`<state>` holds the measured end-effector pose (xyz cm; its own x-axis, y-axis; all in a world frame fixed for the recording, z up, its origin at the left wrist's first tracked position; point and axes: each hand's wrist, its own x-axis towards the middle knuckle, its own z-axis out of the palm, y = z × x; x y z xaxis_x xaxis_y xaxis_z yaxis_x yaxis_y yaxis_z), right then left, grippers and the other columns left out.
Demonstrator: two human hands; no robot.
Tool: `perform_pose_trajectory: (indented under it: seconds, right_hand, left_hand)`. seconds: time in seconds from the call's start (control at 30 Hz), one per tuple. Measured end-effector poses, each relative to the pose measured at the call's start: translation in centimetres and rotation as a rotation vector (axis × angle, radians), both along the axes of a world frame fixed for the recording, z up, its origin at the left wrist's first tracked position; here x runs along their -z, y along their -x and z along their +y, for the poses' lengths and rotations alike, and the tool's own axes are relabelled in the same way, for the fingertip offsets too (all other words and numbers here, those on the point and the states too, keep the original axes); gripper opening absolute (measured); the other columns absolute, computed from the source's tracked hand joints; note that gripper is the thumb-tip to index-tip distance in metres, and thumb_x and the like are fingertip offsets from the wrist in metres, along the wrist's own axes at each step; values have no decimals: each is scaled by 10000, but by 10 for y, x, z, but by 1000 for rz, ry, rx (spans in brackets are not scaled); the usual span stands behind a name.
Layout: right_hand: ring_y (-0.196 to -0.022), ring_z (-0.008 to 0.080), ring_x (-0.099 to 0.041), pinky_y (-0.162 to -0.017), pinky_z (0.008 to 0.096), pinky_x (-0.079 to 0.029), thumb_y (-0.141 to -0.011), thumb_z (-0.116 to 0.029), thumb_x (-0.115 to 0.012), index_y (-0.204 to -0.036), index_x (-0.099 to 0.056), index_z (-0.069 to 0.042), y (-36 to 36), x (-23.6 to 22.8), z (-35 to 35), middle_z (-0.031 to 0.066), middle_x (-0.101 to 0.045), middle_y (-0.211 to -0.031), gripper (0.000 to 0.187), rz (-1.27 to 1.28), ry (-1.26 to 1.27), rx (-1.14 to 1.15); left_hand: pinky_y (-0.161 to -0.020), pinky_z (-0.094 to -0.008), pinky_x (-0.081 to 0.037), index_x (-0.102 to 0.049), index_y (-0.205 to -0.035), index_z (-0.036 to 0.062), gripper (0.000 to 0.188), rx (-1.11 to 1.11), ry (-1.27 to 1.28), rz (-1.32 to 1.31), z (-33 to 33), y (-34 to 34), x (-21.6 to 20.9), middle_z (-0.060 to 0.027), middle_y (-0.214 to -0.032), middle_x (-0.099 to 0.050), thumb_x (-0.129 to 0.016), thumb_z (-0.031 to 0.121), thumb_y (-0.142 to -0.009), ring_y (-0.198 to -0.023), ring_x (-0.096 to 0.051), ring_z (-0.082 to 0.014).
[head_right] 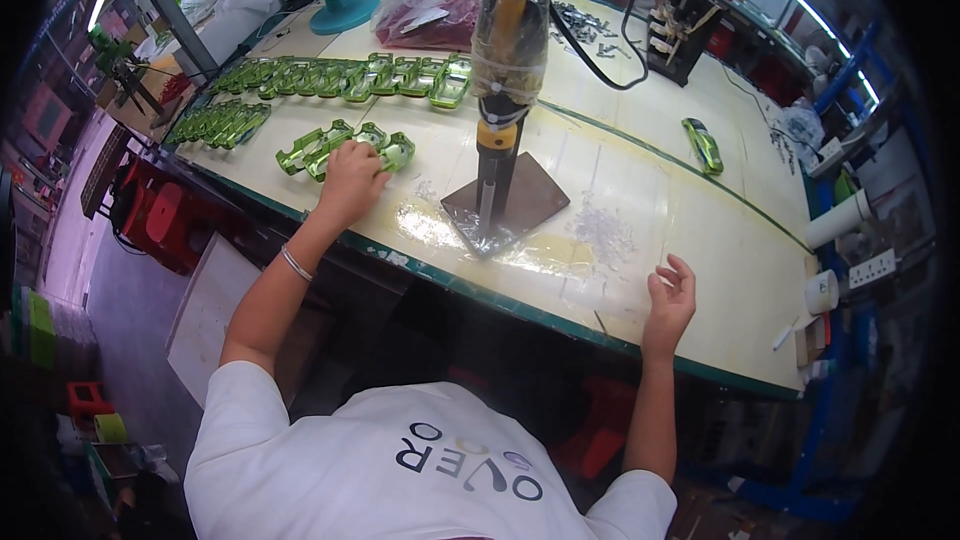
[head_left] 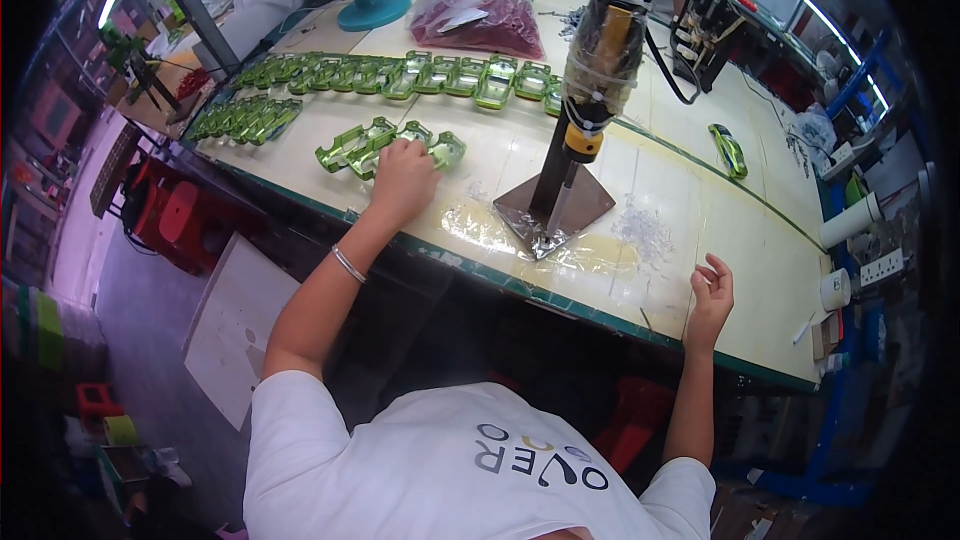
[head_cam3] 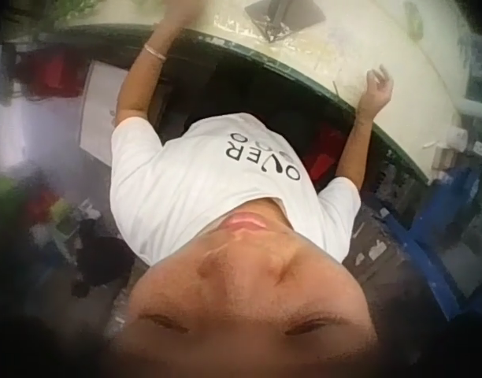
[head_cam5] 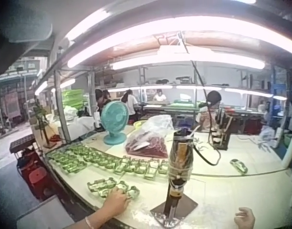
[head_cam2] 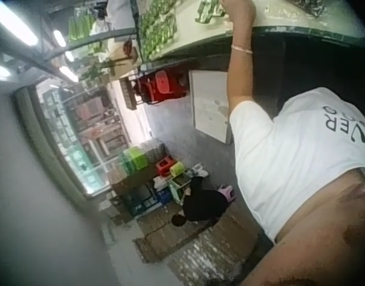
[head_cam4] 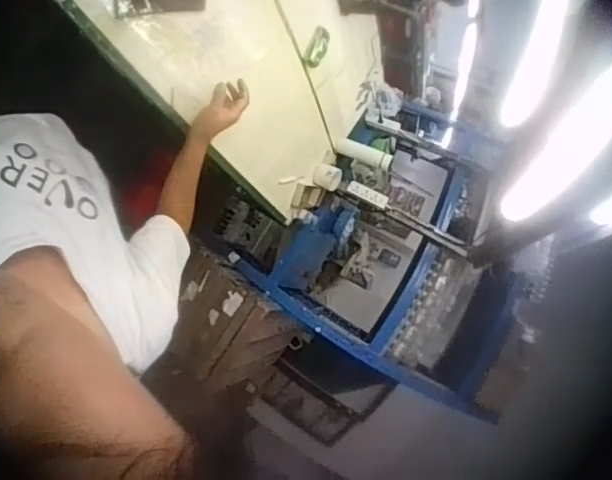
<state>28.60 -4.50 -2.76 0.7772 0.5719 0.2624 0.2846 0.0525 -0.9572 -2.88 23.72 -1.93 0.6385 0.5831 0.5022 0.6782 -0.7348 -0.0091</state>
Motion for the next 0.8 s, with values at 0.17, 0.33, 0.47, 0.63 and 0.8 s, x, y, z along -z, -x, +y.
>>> perform_pose_trajectory:
  seconds: [0.17,0.33,0.47,0.63,0.8]
  right_hand:
    - [-857,138,-479,-757,238,-393,-730,-2,-526,-1025,-485,15,61,-9,-18,88,-492,-986,298,-8,-69,-171]
    - [-987,209,-463,-870,307,-368,-686,-44,-620,-1160,-382,-6,129,-5,-14,130,-433,-1109,532,80,-56,-722]
    - [-1083,230,-388,-916,340,-331,-660,-120,-689,-1296,-98,-39,177,9,4,144,-339,-1192,872,668,-79,-1008]
    - [-822,215,-547,-764,333,-432,-640,-54,-624,-1220,-245,-30,161,11,5,138,-506,-903,693,1080,-36,-917]
    - [-810,217,-551,-756,329,-438,-619,-66,-627,-1188,-267,-15,144,7,-9,143,-503,-921,675,1059,-61,-812]
  left_hand:
    - [-570,-239,-410,-546,-775,5,163,174,1084,-1035,-43,8,-25,-20,-686,-514,-483,145,-831,-614,-493,-87]
    - [-648,-219,-426,-551,-850,-17,158,357,1530,-1123,-154,20,-38,-59,-794,-572,-462,112,-837,-694,-531,-96]
    - [-622,-196,-384,-569,-883,-5,144,454,1466,-698,-200,-9,-33,-15,-723,-513,-482,97,-829,-698,-472,-60]
    - [-561,-230,-396,-578,-831,-29,151,242,1193,-467,-138,-23,-40,-60,-682,-549,-512,103,-801,-615,-497,-100]
    - [-620,-320,-427,-580,-810,-17,101,164,277,-255,-27,-27,2,-116,-740,-542,-538,41,-739,-662,-523,-256]
